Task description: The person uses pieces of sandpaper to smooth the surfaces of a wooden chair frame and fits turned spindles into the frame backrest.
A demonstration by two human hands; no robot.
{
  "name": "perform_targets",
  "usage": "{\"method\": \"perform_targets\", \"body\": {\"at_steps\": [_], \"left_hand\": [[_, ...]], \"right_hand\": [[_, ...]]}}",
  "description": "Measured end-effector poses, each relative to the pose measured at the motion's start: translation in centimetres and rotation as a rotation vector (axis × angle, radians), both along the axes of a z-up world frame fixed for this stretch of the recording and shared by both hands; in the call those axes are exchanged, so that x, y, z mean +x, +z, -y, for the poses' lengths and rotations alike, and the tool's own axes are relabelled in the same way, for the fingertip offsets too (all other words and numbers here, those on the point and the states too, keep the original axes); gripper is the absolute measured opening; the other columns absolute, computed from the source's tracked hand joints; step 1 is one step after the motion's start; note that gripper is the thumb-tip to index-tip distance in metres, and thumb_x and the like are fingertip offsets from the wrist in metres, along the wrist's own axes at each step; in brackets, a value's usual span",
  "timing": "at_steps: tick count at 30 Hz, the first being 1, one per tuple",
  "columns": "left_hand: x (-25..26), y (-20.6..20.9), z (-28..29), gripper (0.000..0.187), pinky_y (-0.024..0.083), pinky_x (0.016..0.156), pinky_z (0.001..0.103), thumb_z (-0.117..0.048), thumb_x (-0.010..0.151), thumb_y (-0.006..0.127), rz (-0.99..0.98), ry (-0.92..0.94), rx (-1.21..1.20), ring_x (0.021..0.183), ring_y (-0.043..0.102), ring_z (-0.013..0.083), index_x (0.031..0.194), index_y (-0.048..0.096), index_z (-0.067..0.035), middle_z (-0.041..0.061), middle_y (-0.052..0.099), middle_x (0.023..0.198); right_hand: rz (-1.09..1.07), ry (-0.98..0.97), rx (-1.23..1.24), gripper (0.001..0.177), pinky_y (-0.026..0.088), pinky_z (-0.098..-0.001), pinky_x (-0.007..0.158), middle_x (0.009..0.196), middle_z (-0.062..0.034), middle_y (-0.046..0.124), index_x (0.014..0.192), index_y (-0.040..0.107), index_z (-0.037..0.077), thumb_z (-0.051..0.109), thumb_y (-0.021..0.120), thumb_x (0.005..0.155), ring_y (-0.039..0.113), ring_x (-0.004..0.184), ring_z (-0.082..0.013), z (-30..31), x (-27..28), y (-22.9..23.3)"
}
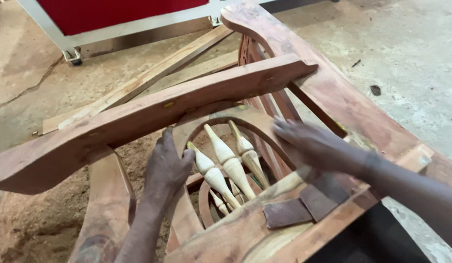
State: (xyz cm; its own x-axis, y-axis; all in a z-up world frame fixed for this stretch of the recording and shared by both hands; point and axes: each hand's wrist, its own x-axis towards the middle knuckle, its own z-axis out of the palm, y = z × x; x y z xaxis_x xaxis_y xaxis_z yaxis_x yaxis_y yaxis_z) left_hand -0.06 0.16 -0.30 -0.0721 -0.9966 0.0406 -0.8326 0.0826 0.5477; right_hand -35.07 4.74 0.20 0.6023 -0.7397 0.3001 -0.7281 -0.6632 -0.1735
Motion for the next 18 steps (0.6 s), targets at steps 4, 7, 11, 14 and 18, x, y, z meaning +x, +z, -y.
{"method": "perform_targets", "body": {"at_steps": [4,7,11,14,18], "left_hand": [[-0.1,-0.4,0.6,0.078,0.055,0.093,0.056,-0.032,0.086,0.06,0.071,0.036,0.003,0.108,0.066,0.0469,0.152,0.034,0.001,0.032,0.06,0.127],[-0.1,-0.2,0.3,0.08,0.055,0.095,0.054,-0.03,0.086,0.058,0.04,0.039,0.086,0.106,0.068,0.0441,0.155,0.031,0.001,0.03,0.063,0.122],[0.1,0.1,-0.1,0.079,0.053,0.096,0.054,-0.029,0.083,0.061,-0.01,-0.001,-0.056,0.111,0.065,0.0462,0.15,0.036,0.002,0.031,0.059,0.128],[0.0,0.1,0.0,0.079,0.052,0.098,0.054,-0.03,0.083,0.063,-0.02,-0.012,-0.063,0.114,0.063,0.0468,0.15,0.036,0.003,0.032,0.058,0.131],[0.1,0.2,0.1,0.08,0.053,0.096,0.054,-0.03,0.082,0.061,0.022,0.019,-0.022,0.113,0.064,0.0461,0.152,0.034,0.001,0.031,0.058,0.133]], "right_hand": [[-0.197,-0.137,0.185,0.084,0.044,-0.0387,0.109,0.162,-0.0161,0.044,0.154,0.045,0.004,-0.002,0.058,0.071,0.054,0.135,-0.0322,-5.5,-3.0,-0.8],[-0.213,-0.104,0.073,0.059,0.046,-0.04,0.107,0.153,-0.0203,0.047,0.142,0.049,0.003,0.006,0.06,0.085,0.055,0.131,-0.0329,-2.6,-1.1,-0.5],[-0.065,-0.114,0.109,0.029,0.051,-0.0481,0.085,0.102,-0.0201,0.064,0.106,0.059,0.0,0.029,0.057,0.103,0.065,0.094,-0.0369,5.7,5.2,1.4],[-0.036,-0.057,0.039,0.025,0.052,-0.0475,0.087,0.106,-0.0193,0.064,0.108,0.06,0.001,0.025,0.057,0.102,0.065,0.098,-0.0366,5.4,4.4,1.4],[-0.15,-0.034,0.031,0.091,0.043,-0.0411,0.109,0.155,-0.0211,0.049,0.15,0.044,0.001,0.016,0.066,0.063,0.052,0.136,-0.0349,-3.0,-1.9,-0.5]]}}
